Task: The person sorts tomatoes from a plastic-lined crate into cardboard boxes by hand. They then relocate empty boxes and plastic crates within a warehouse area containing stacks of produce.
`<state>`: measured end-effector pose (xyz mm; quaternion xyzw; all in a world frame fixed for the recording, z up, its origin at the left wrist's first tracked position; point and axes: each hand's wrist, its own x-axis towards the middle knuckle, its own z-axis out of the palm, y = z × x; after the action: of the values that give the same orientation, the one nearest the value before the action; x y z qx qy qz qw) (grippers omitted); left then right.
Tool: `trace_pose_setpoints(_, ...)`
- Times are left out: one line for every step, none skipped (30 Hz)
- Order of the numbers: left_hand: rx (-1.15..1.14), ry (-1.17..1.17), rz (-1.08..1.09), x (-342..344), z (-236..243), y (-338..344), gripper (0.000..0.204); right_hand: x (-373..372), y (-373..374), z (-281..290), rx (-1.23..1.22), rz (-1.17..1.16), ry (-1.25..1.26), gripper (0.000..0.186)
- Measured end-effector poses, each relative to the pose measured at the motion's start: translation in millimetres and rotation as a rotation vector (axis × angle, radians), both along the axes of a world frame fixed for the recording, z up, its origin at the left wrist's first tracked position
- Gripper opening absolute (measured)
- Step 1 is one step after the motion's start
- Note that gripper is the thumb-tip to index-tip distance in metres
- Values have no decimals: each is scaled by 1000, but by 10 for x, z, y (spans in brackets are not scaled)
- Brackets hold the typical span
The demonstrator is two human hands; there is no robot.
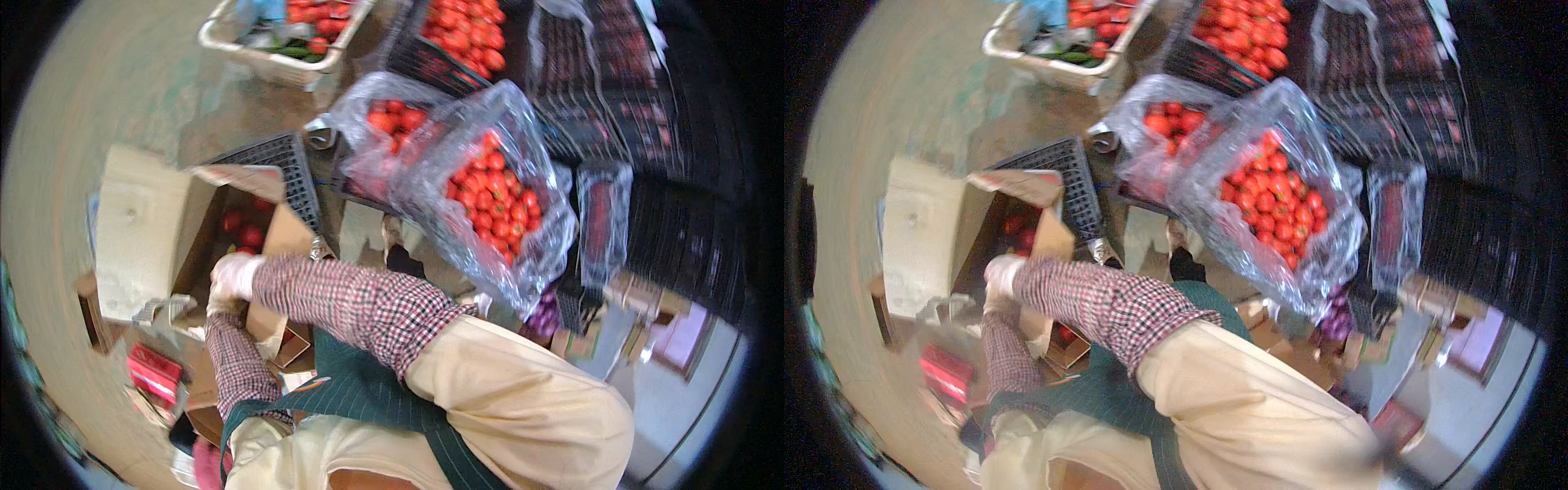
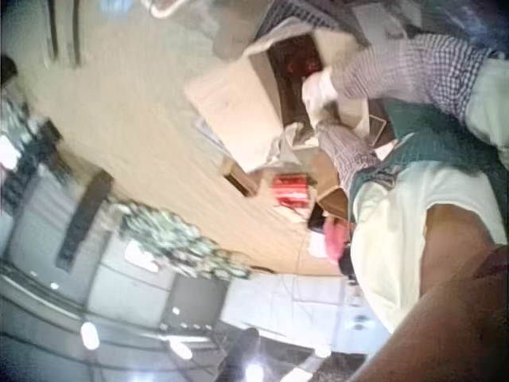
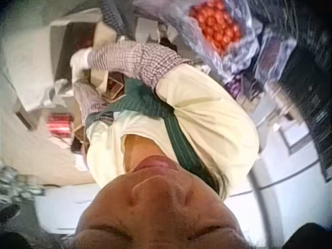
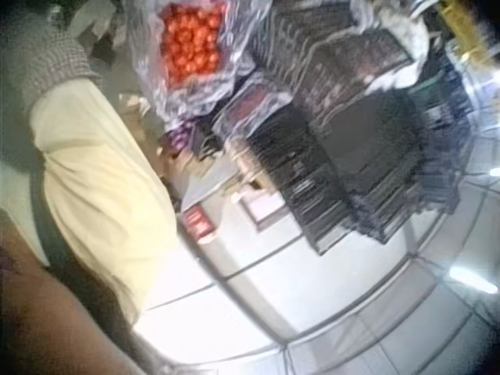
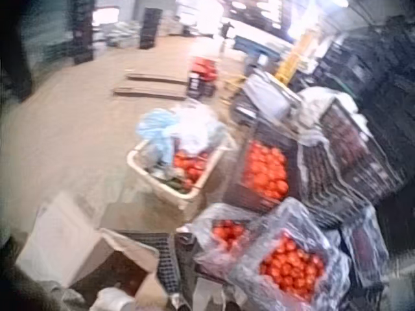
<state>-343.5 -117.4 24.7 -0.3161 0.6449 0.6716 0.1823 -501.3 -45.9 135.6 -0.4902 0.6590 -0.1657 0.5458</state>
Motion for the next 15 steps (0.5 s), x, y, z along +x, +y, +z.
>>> trace_pose_setpoints(105, -50, 66, -27, 68, -29, 44, 97, 137, 133, -189, -230, -113, 34)
trace_pose_setpoints(203, -104, 137, -105, 135, -86, 45, 116, 305, 237, -341, -436, -217, 36)
trace_pose_setpoints(316, -161, 186, -181, 272, -107, 46, 112, 585, 395, -374, -479, -341, 35)
trace_pose_setpoints(391, -122, 280, -267, 424, -127, 48, 25, 887, 519, -459, -506, -505, 35)
trace_pose_setpoints(402, -200, 337, -366, 604, -131, 51, -109, 1254, 619, -445, -465, -555, 35)
trace_pose_setpoints(444, -115, 374, -460, 816, -56, 54, -285, 1639, 708, -596, -479, -637, 35)
trace_pose_setpoints(284, -180, 372, -578, 1068, -21, 55, -473, 2089, 760, -381, -510, -792, 36)
trace_pose_setpoints(74, -264, 447, -680, 1349, 65, 54, -661, 2568, 769, -337, -568, -982, 36)
trace_pose_setpoints(-253, -358, 385, -774, 1681, 166, 50, -835, 3067, 742, -261, -750, -1139, 36)
trace_pose_setpoints(-550, -279, 288, -884, 1989, 337, 41, -1055, 3593, 655, -172, -839, -943, 27)
trace_pose_setpoints(-615, -149, 389, -1062, 2183, 558, 37, -1155, 4034, 558, -160, -1320, -999, 20)
trace_pose_setpoints(-707, -101, 546, -1268, 2359, 805, 33, -1287, 4375, 379, -48, -1605, -700, 28)
trace_pose_setpoints(-643, 87, 515, -1464, 2429, 1159, 31, -1262, 4526, 172, -194, -1975, -425, 44)
trace_pose_setpoints(-541, 169, 583, -1713, 2428, 1491, 30, -1295, 4813, 34, 45, -1686, 332, 70)
trace_pose_setpoints(-380, 244, 390, -1999, 2298, 1875, 35, -1234, 4911, -118, -29, -1464, 605, 75)
